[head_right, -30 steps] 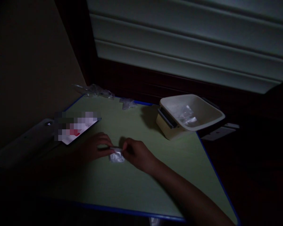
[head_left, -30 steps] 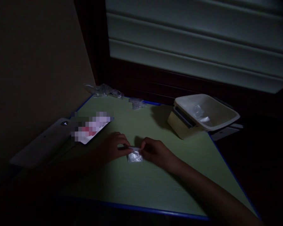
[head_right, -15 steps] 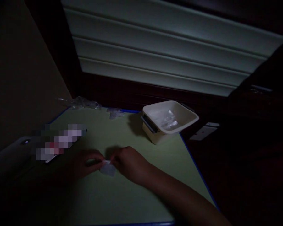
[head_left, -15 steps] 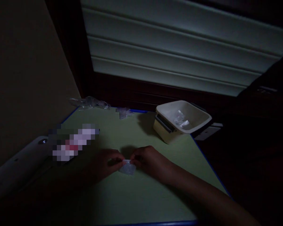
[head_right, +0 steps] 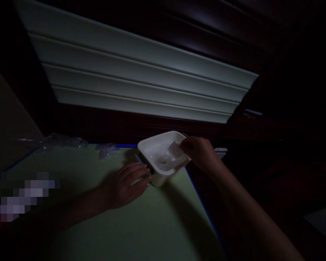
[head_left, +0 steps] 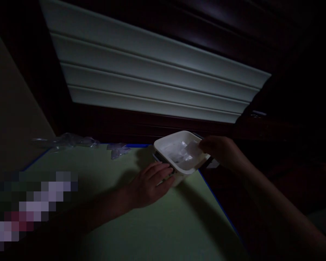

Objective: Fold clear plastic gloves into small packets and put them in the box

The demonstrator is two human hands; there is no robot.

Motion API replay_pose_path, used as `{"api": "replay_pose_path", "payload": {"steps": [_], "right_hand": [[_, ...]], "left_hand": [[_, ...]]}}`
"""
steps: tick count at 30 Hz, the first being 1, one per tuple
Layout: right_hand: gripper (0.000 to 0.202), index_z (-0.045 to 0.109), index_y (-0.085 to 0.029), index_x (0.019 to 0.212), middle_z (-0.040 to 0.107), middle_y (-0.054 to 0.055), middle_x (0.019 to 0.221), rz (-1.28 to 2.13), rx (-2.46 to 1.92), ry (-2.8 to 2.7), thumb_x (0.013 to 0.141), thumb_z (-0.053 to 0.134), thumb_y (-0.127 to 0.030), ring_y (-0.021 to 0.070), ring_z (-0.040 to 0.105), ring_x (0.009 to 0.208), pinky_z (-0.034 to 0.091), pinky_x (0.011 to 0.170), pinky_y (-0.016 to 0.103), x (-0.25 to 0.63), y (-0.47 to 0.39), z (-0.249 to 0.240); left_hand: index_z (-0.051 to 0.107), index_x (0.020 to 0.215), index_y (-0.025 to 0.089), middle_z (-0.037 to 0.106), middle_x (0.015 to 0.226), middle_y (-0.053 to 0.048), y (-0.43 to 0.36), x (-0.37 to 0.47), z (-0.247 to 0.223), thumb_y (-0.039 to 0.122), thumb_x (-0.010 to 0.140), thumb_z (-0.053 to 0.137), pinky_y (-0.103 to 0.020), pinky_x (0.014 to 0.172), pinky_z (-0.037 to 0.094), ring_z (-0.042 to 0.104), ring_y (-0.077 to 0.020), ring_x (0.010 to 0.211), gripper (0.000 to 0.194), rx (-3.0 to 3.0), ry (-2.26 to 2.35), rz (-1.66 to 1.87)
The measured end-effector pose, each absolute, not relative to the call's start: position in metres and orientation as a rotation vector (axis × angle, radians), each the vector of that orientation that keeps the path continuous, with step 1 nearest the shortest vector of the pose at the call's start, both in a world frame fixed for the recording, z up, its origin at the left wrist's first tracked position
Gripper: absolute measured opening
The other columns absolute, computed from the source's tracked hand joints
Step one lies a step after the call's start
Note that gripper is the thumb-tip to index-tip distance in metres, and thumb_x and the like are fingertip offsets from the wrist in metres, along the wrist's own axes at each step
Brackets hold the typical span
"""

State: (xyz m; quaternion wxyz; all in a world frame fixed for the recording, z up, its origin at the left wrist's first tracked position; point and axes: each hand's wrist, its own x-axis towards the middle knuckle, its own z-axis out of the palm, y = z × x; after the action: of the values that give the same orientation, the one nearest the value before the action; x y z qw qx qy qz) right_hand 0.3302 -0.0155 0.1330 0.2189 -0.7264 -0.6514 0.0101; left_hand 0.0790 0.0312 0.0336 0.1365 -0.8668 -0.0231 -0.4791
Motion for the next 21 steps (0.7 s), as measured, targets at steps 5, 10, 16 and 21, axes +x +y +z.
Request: {"api": "replay_pose_path", "payload": {"steps": [5,10,16,21], "right_hand": [[0.011,0.067,-0.012,0.086,0.072,0.004,0.071,0.245,-2.236,-1.867,0.082,0.057,-0.012,0.0150,0.069,0.066,0.050,0.058,0.019,0.357,0.028,0.117],[0.019,0.061,-0.013,0.104,0.066,0.005,0.096,0.396,-2.500,-2.018,0.090,0.058,-0.027,0.0157,0.065,0.079,0.054,0.069,0.032,0.355,0.045,0.102],[0.027,0.058,-0.017,0.114,0.059,0.007,0.116,0.402,-2.672,-2.299,0.091,0.057,-0.031,0.0207,0.061,0.097,0.052,0.081,0.040,0.353,0.059,0.096],[0.030,0.057,-0.016,0.116,0.058,0.008,0.118,0.323,-2.749,-2.460,0.091,0.058,-0.032,0.0221,0.060,0.101,0.051,0.084,0.043,0.343,0.066,0.093]], "left_hand": [[0.055,0.112,0.010,0.061,0.112,-0.013,0.042,0.101,0.012,0.017,0.089,0.048,-0.043,0.101,0.043,0.051,-0.0251,0.117,0.025,-2.508,-0.038,-1.394],[0.054,0.113,0.012,0.057,0.119,-0.013,0.043,0.097,0.006,0.020,0.089,0.046,-0.046,0.106,0.036,0.043,-0.0264,0.126,0.027,-2.562,-0.015,-1.299],[0.058,0.104,0.013,0.059,0.117,-0.011,0.040,0.096,0.007,0.019,0.088,0.046,-0.043,0.112,0.027,0.041,-0.0243,0.127,0.022,-2.575,-0.064,-1.278],[0.061,0.100,0.014,0.057,0.122,-0.010,0.040,0.097,0.007,0.021,0.087,0.046,-0.043,0.115,0.022,0.040,-0.0235,0.128,0.021,-2.599,-0.068,-1.262]]}}
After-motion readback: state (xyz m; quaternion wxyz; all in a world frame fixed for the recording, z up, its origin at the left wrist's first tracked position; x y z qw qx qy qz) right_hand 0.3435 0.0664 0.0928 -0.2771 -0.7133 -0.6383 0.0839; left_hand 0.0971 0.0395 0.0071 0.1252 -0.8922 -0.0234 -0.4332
